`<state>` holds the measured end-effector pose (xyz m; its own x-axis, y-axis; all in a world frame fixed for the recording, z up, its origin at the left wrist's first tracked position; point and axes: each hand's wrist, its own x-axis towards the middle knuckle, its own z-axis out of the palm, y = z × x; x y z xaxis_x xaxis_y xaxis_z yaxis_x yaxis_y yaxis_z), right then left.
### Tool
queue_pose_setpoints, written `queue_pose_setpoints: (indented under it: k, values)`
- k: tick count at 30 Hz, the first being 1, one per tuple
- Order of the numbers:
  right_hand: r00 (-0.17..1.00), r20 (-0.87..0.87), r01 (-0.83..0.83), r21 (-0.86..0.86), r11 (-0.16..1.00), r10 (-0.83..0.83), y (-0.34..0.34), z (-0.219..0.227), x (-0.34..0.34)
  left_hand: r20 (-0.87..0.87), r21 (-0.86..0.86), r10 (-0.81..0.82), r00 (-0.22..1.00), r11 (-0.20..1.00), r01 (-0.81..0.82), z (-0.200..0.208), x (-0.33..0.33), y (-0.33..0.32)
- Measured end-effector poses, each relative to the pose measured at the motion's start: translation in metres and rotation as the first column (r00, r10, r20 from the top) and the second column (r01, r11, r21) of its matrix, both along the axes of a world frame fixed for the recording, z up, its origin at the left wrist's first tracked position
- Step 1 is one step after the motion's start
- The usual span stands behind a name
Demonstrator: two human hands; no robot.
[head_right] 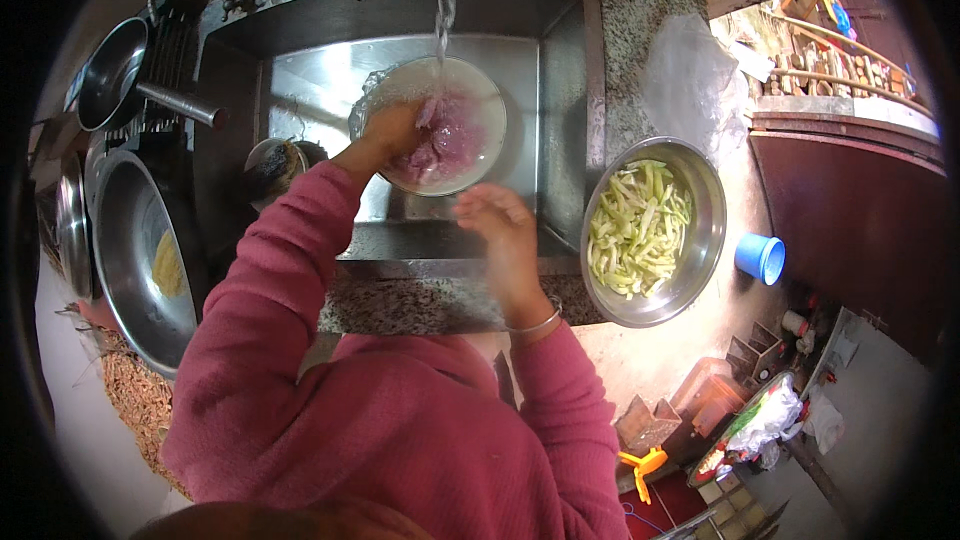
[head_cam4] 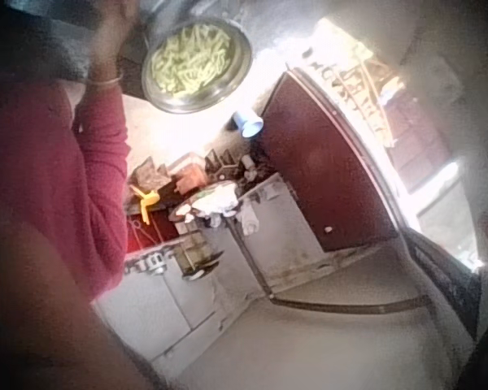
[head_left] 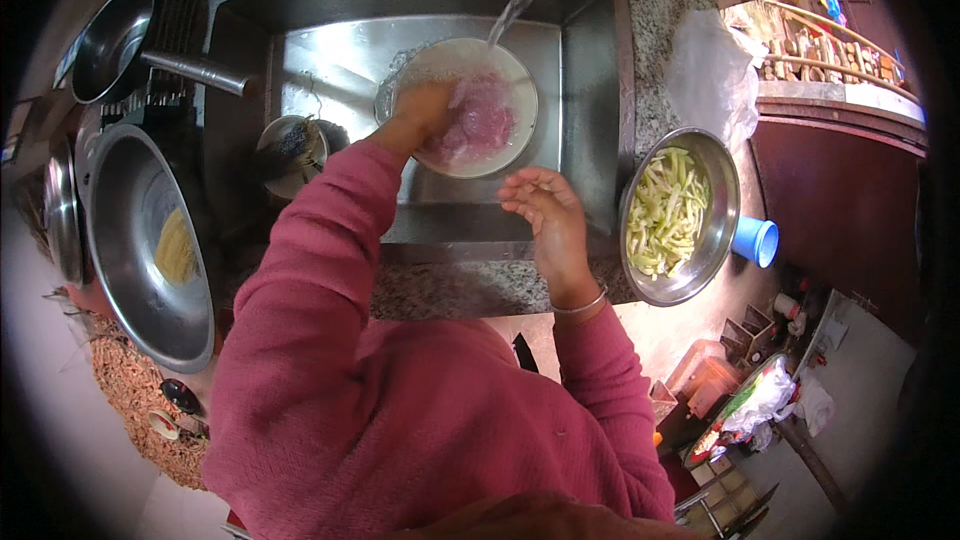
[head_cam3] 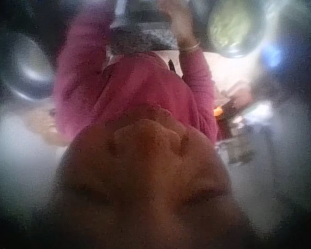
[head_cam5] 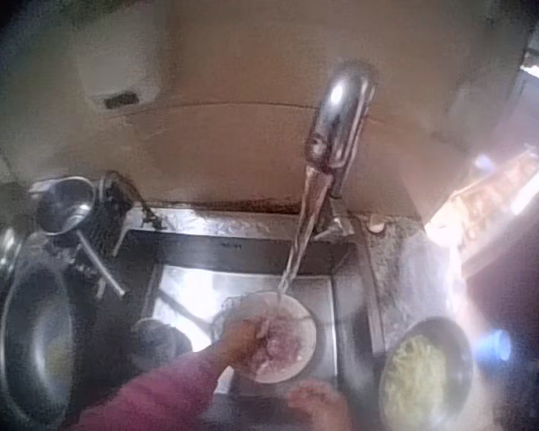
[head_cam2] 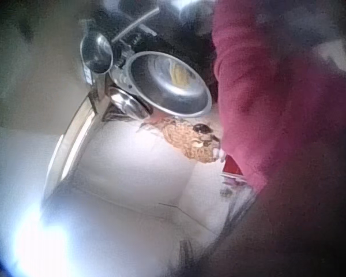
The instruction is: The person washes a piece of raw meat in a bowl under running water, then places it on a cutting board and slices it into smaller pieces using a cleaver.
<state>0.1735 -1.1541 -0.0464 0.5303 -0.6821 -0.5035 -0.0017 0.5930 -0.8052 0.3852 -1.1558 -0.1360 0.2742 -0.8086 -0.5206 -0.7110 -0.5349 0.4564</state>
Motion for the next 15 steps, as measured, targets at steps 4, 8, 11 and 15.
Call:
queue_pose_setpoints:
  k: [4, 8, 11, 15]
  values:
    - [0.99, -0.131, -0.06, -0.023, 0.998, 0.056, -0.011, -0.009, 0.014, 0.084, -0.206, -0.106, 0.991, 0.971, 0.122, 0.019, -0.002, 0.022]
    - [0.974, -0.216, -0.1, -0.14, 0.985, 0.068, -0.035, -0.042, 0.042, 0.175, -0.333, -0.345, 0.922, 0.861, 0.385, 0.031, -0.012, 0.036]
    - [0.94, -0.313, -0.192, -0.152, 0.97, 0.137, -0.055, -0.077, 0.061, 0.23, -0.359, -0.377, 0.897, 0.824, 0.438, 0.019, -0.015, 0.043]
    - [0.907, -0.389, -0.263, -0.217, 0.94, 0.164, -0.074, -0.125, 0.075, 0.403, -0.158, -0.23, 0.886, 0.936, 0.315, -0.017, -0.012, 0.041]
